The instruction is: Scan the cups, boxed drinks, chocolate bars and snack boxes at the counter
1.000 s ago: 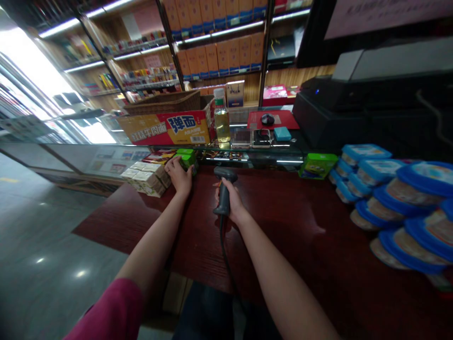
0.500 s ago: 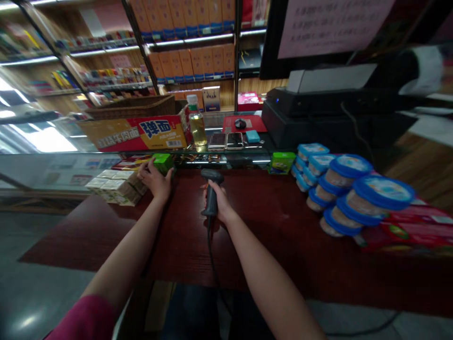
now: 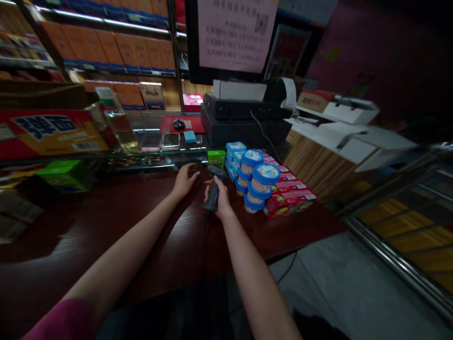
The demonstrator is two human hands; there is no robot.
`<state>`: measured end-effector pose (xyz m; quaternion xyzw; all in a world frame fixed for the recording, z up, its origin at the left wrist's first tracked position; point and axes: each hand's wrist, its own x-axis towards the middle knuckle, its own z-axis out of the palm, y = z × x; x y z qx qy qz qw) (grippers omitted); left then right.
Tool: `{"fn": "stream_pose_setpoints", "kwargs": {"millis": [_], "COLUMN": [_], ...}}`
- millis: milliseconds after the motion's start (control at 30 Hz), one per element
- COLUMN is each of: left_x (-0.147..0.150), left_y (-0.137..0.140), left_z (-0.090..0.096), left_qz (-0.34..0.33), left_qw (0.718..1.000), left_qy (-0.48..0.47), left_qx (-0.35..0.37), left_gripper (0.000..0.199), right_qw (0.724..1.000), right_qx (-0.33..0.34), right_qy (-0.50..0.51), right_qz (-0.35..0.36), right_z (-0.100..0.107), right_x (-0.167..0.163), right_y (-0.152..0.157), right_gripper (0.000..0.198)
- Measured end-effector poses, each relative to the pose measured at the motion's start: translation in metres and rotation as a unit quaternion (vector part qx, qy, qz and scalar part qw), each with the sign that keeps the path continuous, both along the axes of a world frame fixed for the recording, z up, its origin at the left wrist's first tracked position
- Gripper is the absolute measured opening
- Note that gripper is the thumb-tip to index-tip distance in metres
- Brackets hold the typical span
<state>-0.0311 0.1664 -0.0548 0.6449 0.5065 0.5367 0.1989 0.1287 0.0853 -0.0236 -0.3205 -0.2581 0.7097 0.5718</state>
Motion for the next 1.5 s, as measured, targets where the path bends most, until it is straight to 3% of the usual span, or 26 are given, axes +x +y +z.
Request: {"fn": "stream_pose_setpoints", "kwargs": {"millis": [167,367,567,667,800,933,1067,1200,1300,1500], "left_x": [0.017,0.032,0.029,0.004,-0.057,-0.13,-0.185,-0.215,-0.226,-0.235], "left_y": [0.032,0.053,0.052,0.03,-0.015,-0.061,-0.096,-0.107,-0.105,-0.097], "left_z": [-0.005,-0.002,0.001,0.002,0.007,0.018,0.027,0.026,0.021,0.011], "left_qz": [-0.052,0.017,-0.004,-0.033,-0.024,-0.022,-0.024,-0.006,0.01,0.007], "left_qw": [0.997,0.991,0.998,0.996,0.975,0.924,0.886,0.862,0.858,0.853], "left_qy": [0.045,0.119,0.041,-0.056,-0.184,-0.336,-0.421,-0.472,-0.488,-0.498], "left_qx": [-0.036,-0.059,-0.042,-0.063,-0.125,-0.184,-0.192,-0.186,-0.161,-0.155], "left_gripper": [0.043,0.042,0.028,0.029,0.031,0.033,0.019,0.012,0.012,0.017], "right_qw": [0.999,0.998,0.998,0.998,0.998,0.993,0.974,0.948,0.941,0.944], "right_qx": [-0.027,-0.036,-0.033,-0.026,-0.009,0.016,0.023,0.011,0.008,0.008], "right_qy": [0.036,0.06,0.06,0.061,0.059,0.03,0.026,0.025,0.032,0.051], "right_qz": [-0.016,-0.006,-0.005,-0.004,0.022,0.112,0.225,0.319,0.336,0.326], "right_z": [0.002,0.003,0.001,0.003,0.007,0.009,0.007,0.005,0.005,0.006], "right_x": [0.007,0.009,0.011,0.013,0.019,0.01,-0.036,-0.104,-0.141,-0.154], "right_y": [0.01,0.019,0.018,0.013,0.003,-0.007,-0.016,-0.023,-0.023,-0.019], "right_gripper": [0.038,0.039,0.04,0.039,0.037,0.036,0.037,0.037,0.038,0.038]}}
